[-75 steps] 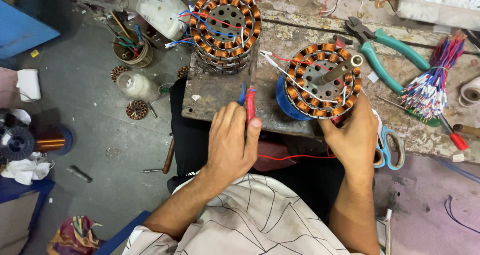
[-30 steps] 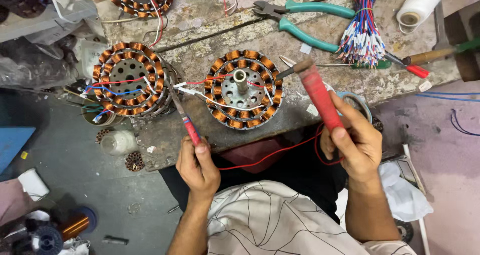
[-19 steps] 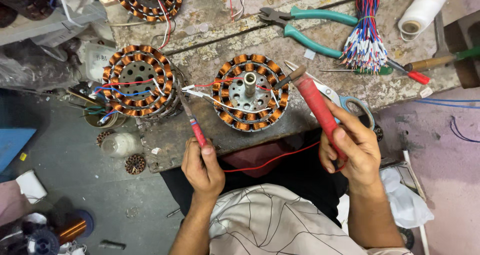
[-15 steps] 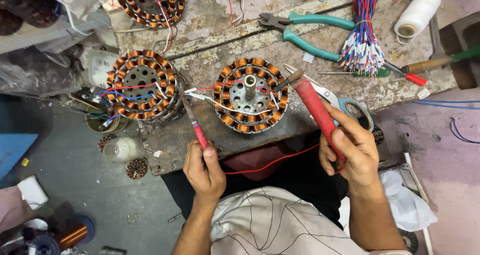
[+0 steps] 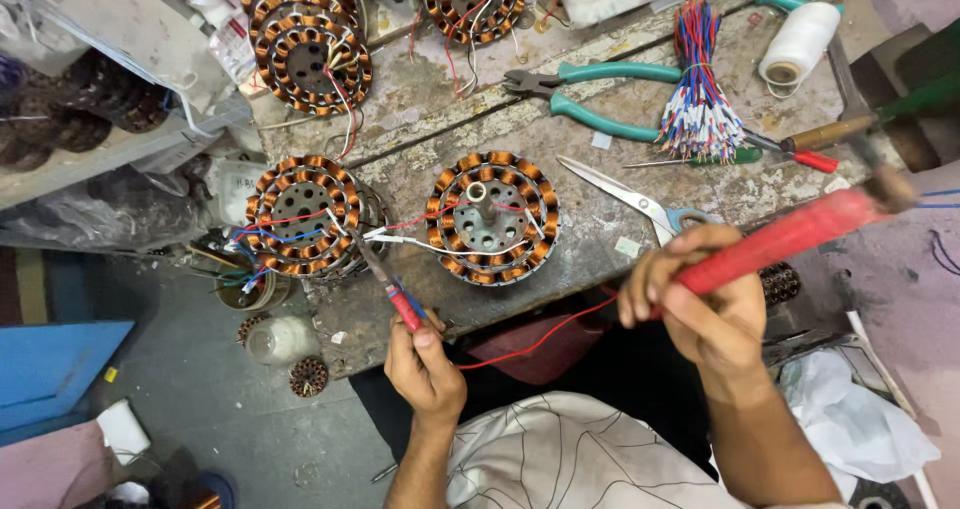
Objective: The person prepares a stator by trimming wires with scissors, tying knots, and soldering connections with a soldering iron.
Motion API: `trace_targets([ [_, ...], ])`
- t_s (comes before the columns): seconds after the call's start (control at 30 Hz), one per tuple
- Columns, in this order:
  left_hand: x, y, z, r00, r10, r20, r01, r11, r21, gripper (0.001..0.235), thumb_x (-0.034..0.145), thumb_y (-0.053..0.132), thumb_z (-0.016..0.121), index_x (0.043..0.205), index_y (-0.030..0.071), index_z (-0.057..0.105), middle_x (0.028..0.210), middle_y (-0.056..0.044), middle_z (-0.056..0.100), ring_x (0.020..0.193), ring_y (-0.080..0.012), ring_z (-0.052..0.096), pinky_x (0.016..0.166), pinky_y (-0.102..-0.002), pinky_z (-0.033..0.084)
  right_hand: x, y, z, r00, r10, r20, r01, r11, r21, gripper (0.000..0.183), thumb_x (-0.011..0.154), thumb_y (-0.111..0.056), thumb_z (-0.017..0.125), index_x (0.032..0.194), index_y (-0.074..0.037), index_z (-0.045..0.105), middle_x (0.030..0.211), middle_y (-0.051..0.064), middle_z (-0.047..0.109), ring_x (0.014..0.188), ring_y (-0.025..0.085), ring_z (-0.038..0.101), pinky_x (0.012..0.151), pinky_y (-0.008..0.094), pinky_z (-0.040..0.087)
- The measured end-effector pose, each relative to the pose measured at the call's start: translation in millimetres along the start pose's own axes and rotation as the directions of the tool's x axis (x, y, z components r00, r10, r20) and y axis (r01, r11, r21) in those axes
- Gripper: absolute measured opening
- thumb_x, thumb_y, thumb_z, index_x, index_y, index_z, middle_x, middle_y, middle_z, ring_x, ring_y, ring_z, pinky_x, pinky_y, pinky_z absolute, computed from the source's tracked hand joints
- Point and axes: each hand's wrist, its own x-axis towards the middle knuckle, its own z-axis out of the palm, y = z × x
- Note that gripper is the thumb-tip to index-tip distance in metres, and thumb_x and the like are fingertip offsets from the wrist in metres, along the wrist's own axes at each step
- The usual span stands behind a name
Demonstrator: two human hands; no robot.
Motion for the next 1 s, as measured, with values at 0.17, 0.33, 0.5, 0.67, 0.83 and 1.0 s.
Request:
trace_targets([
  [0.17, 3.1, 7.0, -0.6, 1.000, 0.002, 0.017, -0.001, 0.997, -0.076, 0.029, 0.108, 0.020, 0.043, 0.093, -0.002, 0.055, 0.085, -0.010, 0.061, 0.070, -0.0176, 0.056, 0.066, -0.031, 0.047, 35.1, 4.2, -11.6, 0.988, 0.143, -0.059, -0.153, 0.965, -0.215, 0.014, 0.099, 0.001, 0.068, 0.102, 0.000, 0.054, 0.098, 0.013, 0.056, 0.069, 0.019, 0.060, 0.062, 0.037, 0.057],
  [0.33, 14.2, 7.6, -1.3, 0.999, 0.032, 0.033, -0.029, 0.997, -0.078, 0.028, 0.108, 0.020, 0.046, 0.091, -0.001, 0.055, 0.080, -0.009, 0.057, 0.068, -0.0164, 0.053, 0.064, -0.031, 0.044, 58.4, 22.3, 7.9, 0.939, 0.310, -0.149, -0.338, 0.911, -0.238, 0.020, 0.093, 0.001, 0.067, 0.107, -0.002, 0.052, 0.109, 0.013, 0.059, 0.066, 0.016, 0.062, 0.051, 0.031, 0.055],
  [0.5, 19.5, 6.3, -0.4, 0.999, -0.018, 0.047, 0.021, 0.997, -0.069, 0.026, 0.106, 0.019, 0.047, 0.092, -0.001, 0.057, 0.078, -0.009, 0.058, 0.066, -0.0168, 0.054, 0.061, -0.031, 0.044, 62.0, 27.1, 11.5, 0.926, 0.331, -0.182, -0.373, 0.877, -0.303, 0.024, 0.089, -0.002, 0.068, 0.107, -0.004, 0.052, 0.117, 0.015, 0.062, 0.067, 0.016, 0.069, 0.040, 0.025, 0.046],
  [0.67, 26.2, 12.5, 1.2, 0.998, 0.019, 0.063, -0.012, 0.995, -0.103, 0.026, 0.106, 0.018, 0.047, 0.090, 0.000, 0.055, 0.079, -0.009, 0.058, 0.067, -0.0179, 0.055, 0.062, -0.031, 0.045, 62.4, 21.7, 8.5, 0.932, 0.354, -0.083, -0.351, 0.818, -0.455, 0.054, 0.079, 0.005, 0.081, 0.123, -0.005, 0.052, 0.124, 0.029, 0.059, 0.070, 0.014, 0.064, 0.048, 0.024, 0.048],
  [0.83, 42.0, 34.1, 0.2, 0.972, 0.223, 0.079, -0.217, 0.973, -0.075, 0.026, 0.106, 0.018, 0.047, 0.092, -0.003, 0.055, 0.083, -0.013, 0.057, 0.073, -0.0250, 0.056, 0.069, -0.036, 0.046, 66.8, 34.3, 14.1, 0.958, 0.281, 0.049, -0.239, 0.885, -0.400, 0.065, 0.066, 0.013, 0.085, 0.114, -0.006, 0.044, 0.160, 0.024, 0.044, 0.075, 0.008, 0.064, 0.049, 0.022, 0.051],
  [1.0, 59.7, 53.9, 3.0, 0.901, 0.414, 0.128, -0.405, 0.910, -0.088, 0.026, 0.107, 0.017, 0.050, 0.089, -0.002, 0.053, 0.083, -0.015, 0.055, 0.074, -0.0294, 0.054, 0.070, -0.041, 0.045, 60.3, 39.9, 14.9, 0.964, 0.266, 0.015, -0.246, 0.913, -0.325, 0.062, 0.068, 0.014, 0.082, 0.112, -0.007, 0.044, 0.160, 0.024, 0.044, 0.074, 0.010, 0.066, 0.047, 0.021, 0.050],
])
